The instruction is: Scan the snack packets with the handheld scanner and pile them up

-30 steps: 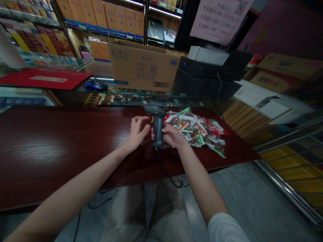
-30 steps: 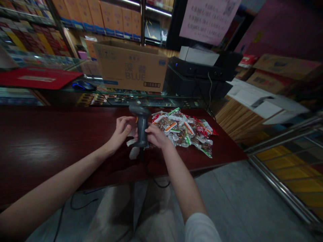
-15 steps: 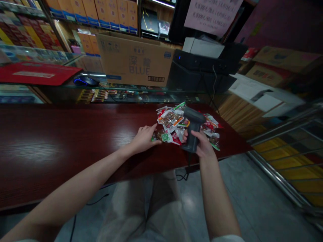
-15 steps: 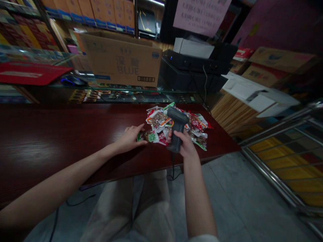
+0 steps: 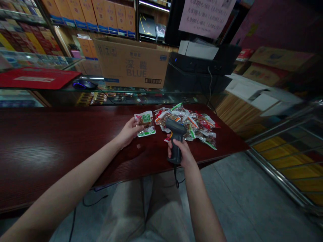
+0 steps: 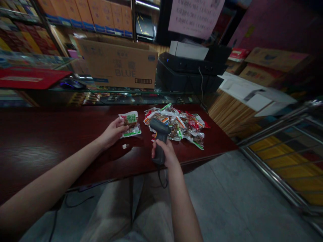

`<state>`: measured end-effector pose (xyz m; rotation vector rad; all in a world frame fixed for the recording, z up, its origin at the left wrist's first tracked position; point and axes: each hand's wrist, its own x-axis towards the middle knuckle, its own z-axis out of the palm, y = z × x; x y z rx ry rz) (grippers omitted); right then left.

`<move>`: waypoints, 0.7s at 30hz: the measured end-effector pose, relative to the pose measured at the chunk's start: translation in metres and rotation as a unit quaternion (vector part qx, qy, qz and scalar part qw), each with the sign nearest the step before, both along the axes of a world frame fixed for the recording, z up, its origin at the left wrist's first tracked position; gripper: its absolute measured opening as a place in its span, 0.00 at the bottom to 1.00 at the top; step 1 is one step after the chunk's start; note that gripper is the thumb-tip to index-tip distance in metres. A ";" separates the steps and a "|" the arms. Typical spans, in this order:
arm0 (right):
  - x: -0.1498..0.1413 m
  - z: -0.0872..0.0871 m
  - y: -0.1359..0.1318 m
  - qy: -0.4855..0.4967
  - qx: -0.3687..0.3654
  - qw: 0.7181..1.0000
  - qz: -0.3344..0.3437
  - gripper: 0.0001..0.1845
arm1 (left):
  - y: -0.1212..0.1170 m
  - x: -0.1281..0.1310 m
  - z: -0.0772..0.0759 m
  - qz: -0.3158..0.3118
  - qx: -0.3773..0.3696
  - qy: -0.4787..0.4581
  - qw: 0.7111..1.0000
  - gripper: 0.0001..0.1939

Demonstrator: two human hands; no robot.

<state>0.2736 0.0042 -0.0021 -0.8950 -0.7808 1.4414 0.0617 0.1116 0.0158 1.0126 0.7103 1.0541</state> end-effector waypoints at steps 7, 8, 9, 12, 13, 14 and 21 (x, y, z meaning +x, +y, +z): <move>0.003 -0.007 -0.002 -0.023 -0.006 0.999 0.040 0.23 | -0.001 -0.002 0.005 0.000 -0.108 -0.123 0.987 0.19; 0.003 -0.006 -0.002 -0.019 -0.007 0.999 0.045 0.23 | -0.001 -0.002 0.005 -0.002 -0.121 -0.135 0.983 0.16; 0.003 -0.006 -0.003 -0.014 -0.007 0.999 0.047 0.23 | 0.000 -0.003 0.006 -0.003 -0.133 -0.145 0.980 0.14; 0.003 -0.006 -0.004 -0.003 -0.003 0.999 0.041 0.23 | 0.002 -0.005 0.007 0.005 -0.164 -0.171 0.972 0.07; 0.003 -0.006 -0.003 -0.001 -0.003 0.999 0.040 0.23 | 0.003 -0.005 0.007 0.007 -0.175 -0.177 0.968 0.05; 0.003 -0.005 -0.002 0.001 -0.003 0.999 0.041 0.23 | 0.004 -0.006 0.008 0.006 -0.185 -0.184 0.965 0.04; -0.010 0.008 0.021 -0.015 0.022 0.994 0.104 0.22 | 0.011 -0.018 0.011 -0.019 -0.181 -0.251 0.951 0.30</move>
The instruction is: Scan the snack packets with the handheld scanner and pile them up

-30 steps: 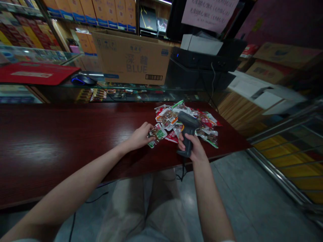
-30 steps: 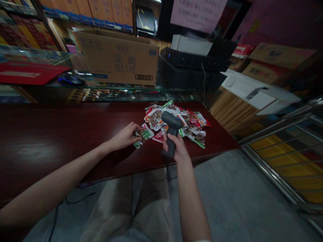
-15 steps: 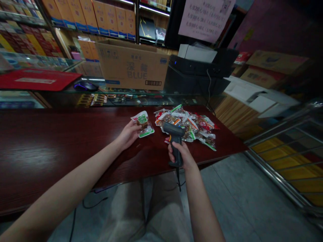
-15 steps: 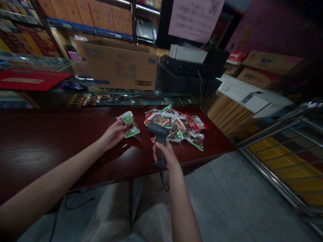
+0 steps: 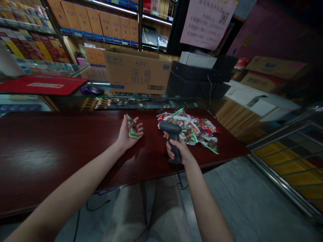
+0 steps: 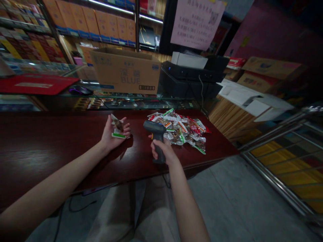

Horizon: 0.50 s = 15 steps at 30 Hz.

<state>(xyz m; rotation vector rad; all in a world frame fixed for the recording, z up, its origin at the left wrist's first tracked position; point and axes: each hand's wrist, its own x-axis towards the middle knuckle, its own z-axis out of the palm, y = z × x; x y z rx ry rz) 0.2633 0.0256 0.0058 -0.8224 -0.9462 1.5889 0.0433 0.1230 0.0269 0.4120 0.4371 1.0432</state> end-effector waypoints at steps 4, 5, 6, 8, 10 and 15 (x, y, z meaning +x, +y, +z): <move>-0.013 -0.001 0.009 0.008 -0.004 0.999 0.033 0.22 | 0.008 -0.007 -0.002 0.013 -0.021 0.012 1.000 0.42; -0.014 -0.003 0.009 0.010 -0.008 0.999 0.035 0.22 | 0.010 -0.008 -0.003 0.019 -0.027 0.016 0.999 0.42; -0.014 -0.004 0.008 0.013 -0.011 0.999 0.036 0.22 | 0.012 -0.009 -0.004 0.028 -0.033 0.021 0.999 0.42; -0.012 -0.007 0.006 0.018 -0.017 0.999 0.043 0.22 | 0.015 -0.008 -0.007 0.050 -0.044 0.030 0.997 0.38; -0.008 -0.008 0.004 0.024 -0.027 0.997 0.062 0.21 | 0.018 -0.007 -0.009 0.071 -0.046 0.041 0.996 0.29; -0.005 -0.007 0.000 0.013 -0.051 0.991 0.127 0.20 | 0.021 -0.006 -0.014 0.079 -0.003 0.084 0.993 0.19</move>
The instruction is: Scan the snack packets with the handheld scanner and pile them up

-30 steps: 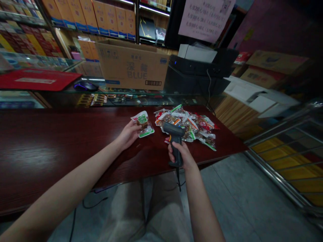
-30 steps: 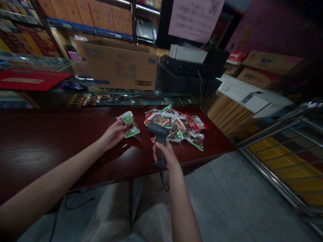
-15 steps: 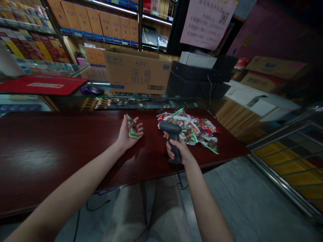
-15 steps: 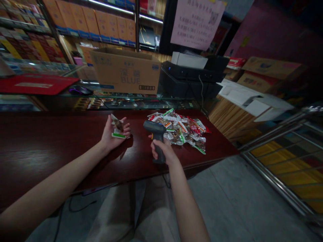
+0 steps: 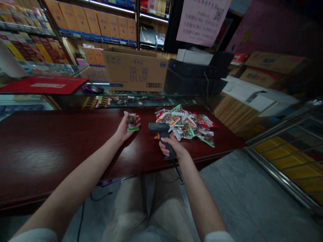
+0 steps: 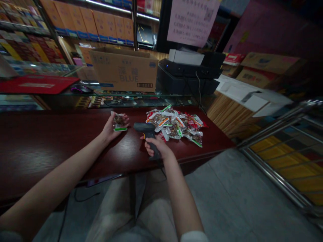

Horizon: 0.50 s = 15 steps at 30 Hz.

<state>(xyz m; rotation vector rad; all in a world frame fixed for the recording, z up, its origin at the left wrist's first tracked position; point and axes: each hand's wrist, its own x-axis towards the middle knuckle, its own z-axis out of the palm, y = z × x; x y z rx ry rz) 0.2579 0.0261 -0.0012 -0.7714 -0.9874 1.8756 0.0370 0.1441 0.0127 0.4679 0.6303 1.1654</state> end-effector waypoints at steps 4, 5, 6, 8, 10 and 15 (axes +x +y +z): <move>-0.002 0.000 0.000 -0.008 0.001 1.000 0.001 0.20 | -0.001 0.000 -0.005 -0.022 0.039 0.024 0.999 0.19; -0.003 0.000 0.000 -0.009 0.001 1.000 -0.002 0.20 | -0.002 0.001 -0.006 -0.024 0.046 0.027 0.998 0.20; -0.003 -0.001 0.000 -0.010 0.002 1.000 -0.004 0.20 | -0.002 0.002 -0.007 -0.024 0.052 0.030 0.998 0.20; -0.003 -0.002 0.001 -0.012 0.002 1.000 -0.005 0.20 | -0.003 0.004 -0.008 -0.021 0.065 0.035 0.997 0.20; -0.003 -0.002 0.000 -0.013 0.001 1.000 -0.004 0.20 | -0.003 0.004 -0.009 -0.016 0.076 0.041 0.996 0.18; -0.004 0.002 -0.001 -0.018 -0.004 1.000 -0.001 0.18 | -0.004 0.003 -0.013 -0.016 0.102 0.052 0.993 0.16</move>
